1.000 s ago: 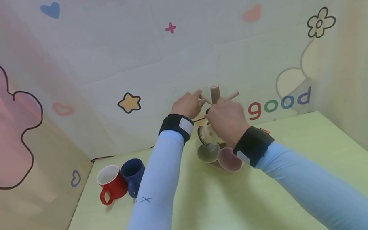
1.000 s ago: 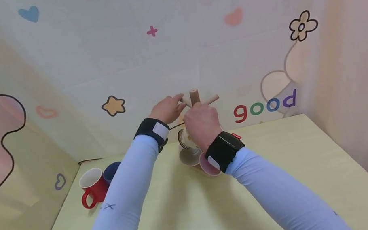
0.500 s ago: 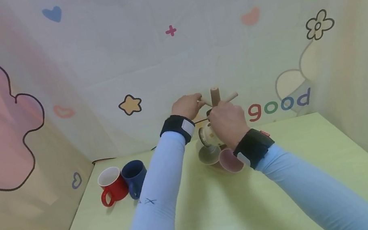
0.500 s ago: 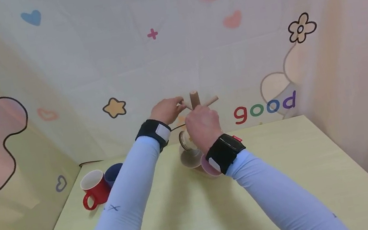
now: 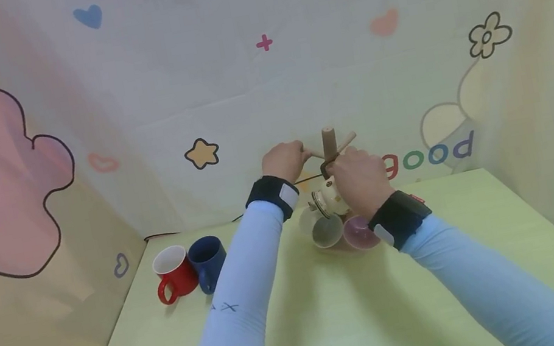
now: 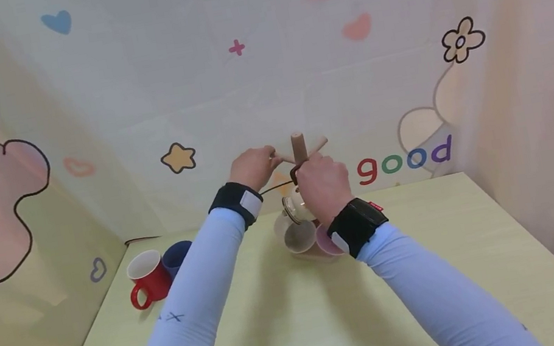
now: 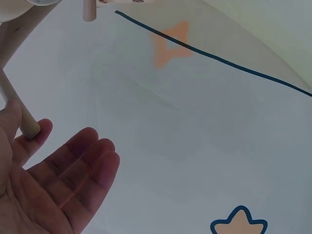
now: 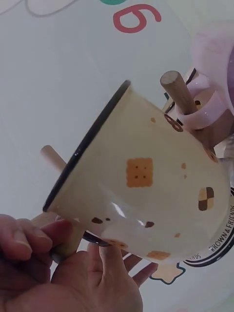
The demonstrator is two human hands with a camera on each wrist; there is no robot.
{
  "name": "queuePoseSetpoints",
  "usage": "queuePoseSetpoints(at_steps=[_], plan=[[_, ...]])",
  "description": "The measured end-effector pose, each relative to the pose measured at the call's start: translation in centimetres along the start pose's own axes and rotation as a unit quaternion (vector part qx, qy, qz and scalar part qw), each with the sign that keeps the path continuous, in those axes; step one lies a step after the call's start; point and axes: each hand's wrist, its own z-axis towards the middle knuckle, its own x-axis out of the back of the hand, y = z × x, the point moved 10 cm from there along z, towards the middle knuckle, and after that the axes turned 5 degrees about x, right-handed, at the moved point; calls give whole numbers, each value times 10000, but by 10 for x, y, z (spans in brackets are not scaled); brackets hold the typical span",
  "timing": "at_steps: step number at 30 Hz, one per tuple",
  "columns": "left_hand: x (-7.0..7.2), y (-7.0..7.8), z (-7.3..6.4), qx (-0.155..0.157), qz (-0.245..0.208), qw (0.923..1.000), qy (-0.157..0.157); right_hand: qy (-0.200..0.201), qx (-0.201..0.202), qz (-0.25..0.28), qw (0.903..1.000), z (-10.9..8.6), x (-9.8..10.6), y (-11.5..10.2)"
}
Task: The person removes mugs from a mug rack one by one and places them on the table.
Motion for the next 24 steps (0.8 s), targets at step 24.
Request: queuePoseSetpoints(at_steps=[24], plan=[[6, 6, -18, 107, 712, 9968, 351, 352, -156, 448, 9983, 5, -5, 37]])
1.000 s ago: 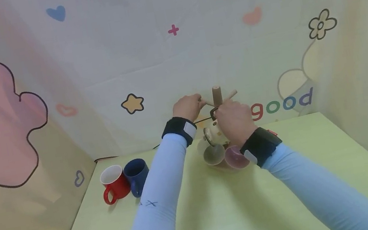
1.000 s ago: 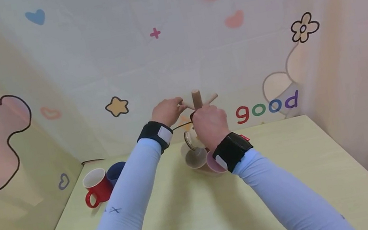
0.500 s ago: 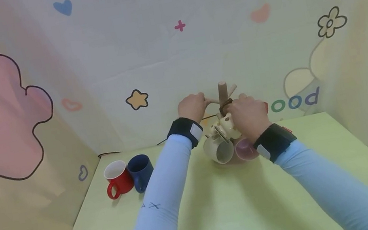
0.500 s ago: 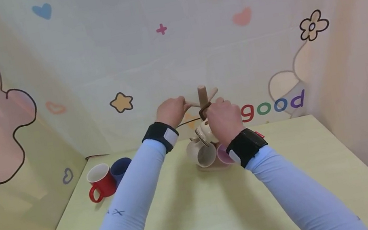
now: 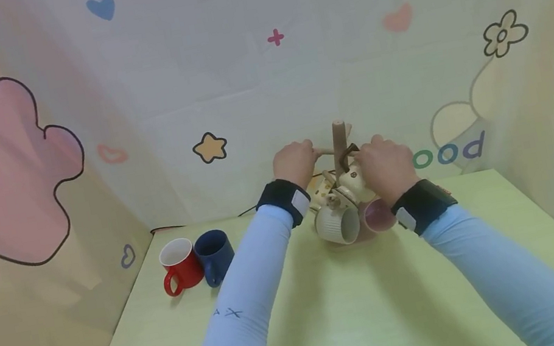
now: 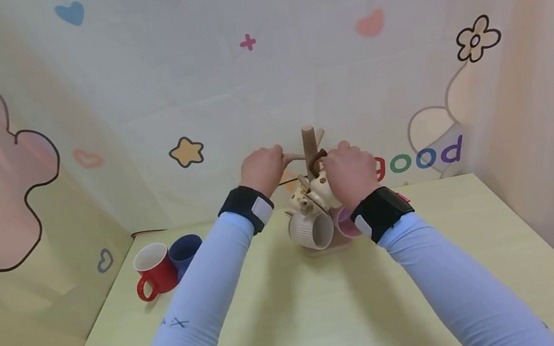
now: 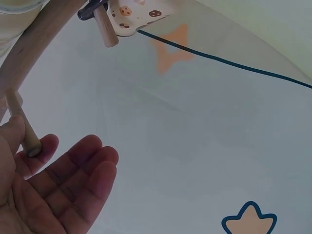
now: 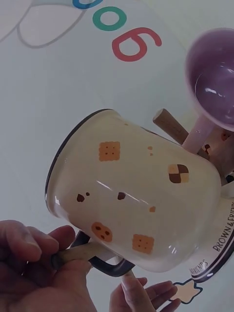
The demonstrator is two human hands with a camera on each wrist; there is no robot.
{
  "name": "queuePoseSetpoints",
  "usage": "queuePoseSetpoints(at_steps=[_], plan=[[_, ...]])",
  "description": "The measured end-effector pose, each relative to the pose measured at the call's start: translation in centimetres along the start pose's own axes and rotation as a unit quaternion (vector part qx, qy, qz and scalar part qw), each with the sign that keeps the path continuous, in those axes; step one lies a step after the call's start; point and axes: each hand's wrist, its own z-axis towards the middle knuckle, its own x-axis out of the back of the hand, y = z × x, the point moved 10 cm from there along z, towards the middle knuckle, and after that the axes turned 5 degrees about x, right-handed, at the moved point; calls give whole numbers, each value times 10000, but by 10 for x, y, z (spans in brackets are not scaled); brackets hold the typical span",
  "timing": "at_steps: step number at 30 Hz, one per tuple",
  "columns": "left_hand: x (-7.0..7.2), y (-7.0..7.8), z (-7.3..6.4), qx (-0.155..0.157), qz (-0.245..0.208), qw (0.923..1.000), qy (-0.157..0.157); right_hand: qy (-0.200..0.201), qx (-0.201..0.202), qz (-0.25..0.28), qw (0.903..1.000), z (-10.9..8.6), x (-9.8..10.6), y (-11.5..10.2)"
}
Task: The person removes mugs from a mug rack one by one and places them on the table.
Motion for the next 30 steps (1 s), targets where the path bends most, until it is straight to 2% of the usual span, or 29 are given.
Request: queuePoseSetpoints(at_steps=[9, 17, 22, 30], plan=[[2, 2, -6, 30, -201, 9998, 52, -168, -90, 58, 9998, 3, -5, 10], [4, 5, -10, -70, -234, 9997, 72, -70, -393, 335, 9986, 3, -5, 23], [6, 6, -13, -79, -228, 9997, 59, -163, -360, 302, 9988, 4, -8, 25], [2, 8, -13, -150, -256, 9995, 79, 72, -604, 524, 9968, 3, -4, 34]])
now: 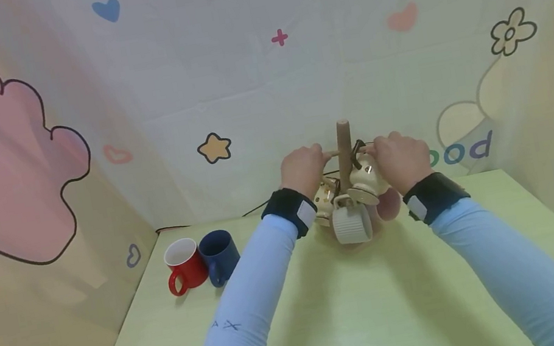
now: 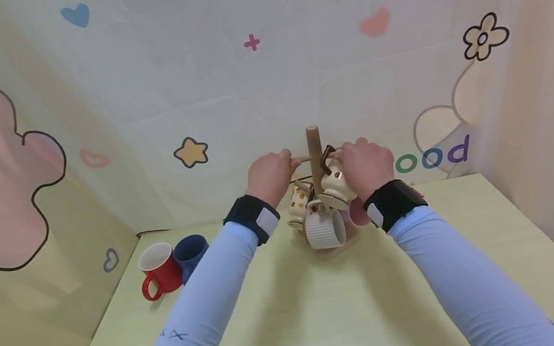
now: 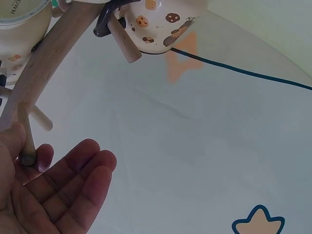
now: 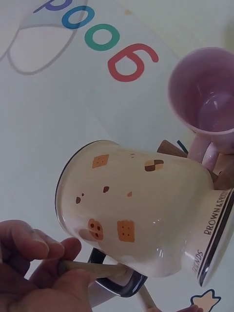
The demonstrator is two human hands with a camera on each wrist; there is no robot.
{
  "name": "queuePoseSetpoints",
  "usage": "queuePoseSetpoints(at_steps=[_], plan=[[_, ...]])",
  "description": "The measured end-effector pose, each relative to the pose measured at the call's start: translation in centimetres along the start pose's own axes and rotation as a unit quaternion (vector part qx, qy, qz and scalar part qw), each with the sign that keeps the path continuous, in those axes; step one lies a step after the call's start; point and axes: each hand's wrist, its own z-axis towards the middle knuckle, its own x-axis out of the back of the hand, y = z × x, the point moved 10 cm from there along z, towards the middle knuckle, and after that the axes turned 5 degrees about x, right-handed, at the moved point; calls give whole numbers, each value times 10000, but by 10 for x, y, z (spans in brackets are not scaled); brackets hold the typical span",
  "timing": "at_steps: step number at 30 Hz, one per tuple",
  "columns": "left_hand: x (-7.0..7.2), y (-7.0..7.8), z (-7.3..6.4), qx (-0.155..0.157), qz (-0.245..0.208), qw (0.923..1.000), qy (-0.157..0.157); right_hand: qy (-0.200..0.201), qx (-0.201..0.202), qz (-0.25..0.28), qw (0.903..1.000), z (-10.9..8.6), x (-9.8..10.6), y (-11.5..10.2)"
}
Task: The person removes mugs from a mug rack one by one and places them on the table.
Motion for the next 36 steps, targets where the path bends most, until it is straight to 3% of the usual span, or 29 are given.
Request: queuePoseSetpoints(at_steps=[24, 36], plan=[[2, 7, -8, -167, -122, 9997, 115, -106, -136, 205, 9996, 2, -4, 12], [-2, 0, -6, 142, -139, 9994, -274, 91, -150, 514, 9985, -2, -4, 17]])
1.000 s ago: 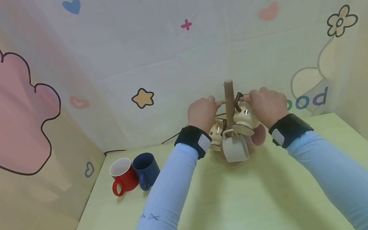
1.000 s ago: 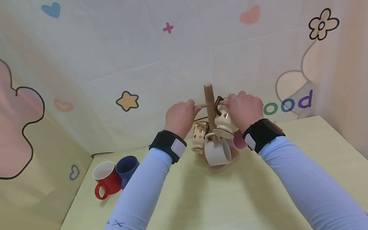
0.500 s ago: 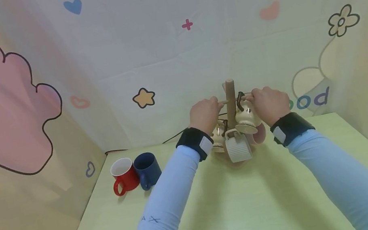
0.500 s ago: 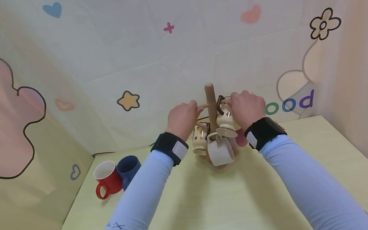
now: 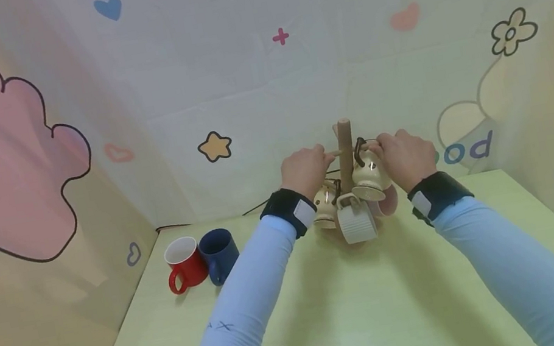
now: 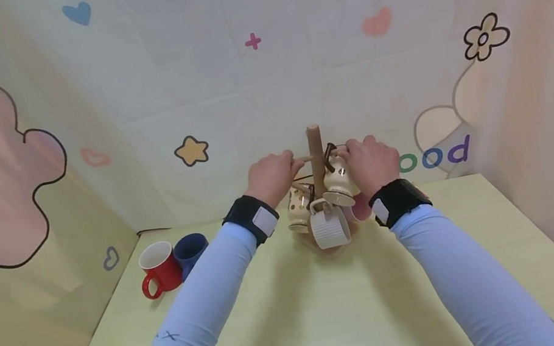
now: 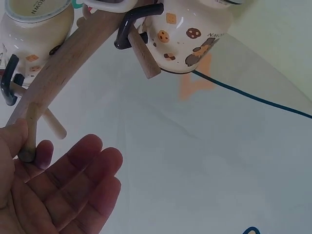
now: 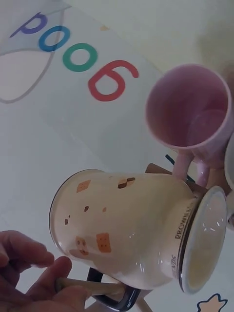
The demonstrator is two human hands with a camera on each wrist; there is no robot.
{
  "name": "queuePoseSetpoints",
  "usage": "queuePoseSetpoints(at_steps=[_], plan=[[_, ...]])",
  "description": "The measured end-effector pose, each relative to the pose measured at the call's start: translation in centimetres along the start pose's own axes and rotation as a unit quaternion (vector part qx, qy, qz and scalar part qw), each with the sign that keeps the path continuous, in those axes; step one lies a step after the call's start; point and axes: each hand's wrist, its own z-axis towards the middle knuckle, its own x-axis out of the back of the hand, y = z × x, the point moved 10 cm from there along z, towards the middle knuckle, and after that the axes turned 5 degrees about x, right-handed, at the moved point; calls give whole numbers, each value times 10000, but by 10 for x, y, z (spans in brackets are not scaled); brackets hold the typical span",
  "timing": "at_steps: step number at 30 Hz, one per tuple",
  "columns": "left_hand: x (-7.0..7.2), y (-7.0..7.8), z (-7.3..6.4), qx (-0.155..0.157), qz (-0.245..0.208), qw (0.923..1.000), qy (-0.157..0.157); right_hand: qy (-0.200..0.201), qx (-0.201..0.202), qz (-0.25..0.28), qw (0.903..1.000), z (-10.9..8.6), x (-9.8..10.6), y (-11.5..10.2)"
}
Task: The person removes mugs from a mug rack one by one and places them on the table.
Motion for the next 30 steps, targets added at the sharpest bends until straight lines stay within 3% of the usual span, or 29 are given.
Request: queuePoseSetpoints(at_steps=[5, 9, 13, 19, 24, 26, 28, 30], plan=[[-2, -4, -4, 18, -48, 9999, -123, -151, -271, 366, 9988, -5, -6, 10], [-14, -18, -8, 156, -21, 9990, -417, -63, -556, 640, 9964, -12, -8, 22], [-39, -39, -20, 364, 100, 9939, -1035, -45, -763, 902, 9930, -20, -16, 35], [-77, -61, -49, 379, 249, 9841, -1719, -578, -1017, 1466, 9823, -26, -42, 48], [-101, -70, -72, 421, 120, 9780, -2040, -1124, -1018, 1913, 9697, -29, -58, 44], [-105, -70, -83, 447, 77, 9743, -2206, -1347, -1065, 2152, 9614, -31, -64, 42], [-106, -68, -93, 459, 43, 9713, -2335, -1496, -1148, 2526, 9490, -34, -70, 40], [-107, -65, -102, 438, 29, 9687, -2443, -1627, -1294, 3028, 9301, -35, -77, 39]])
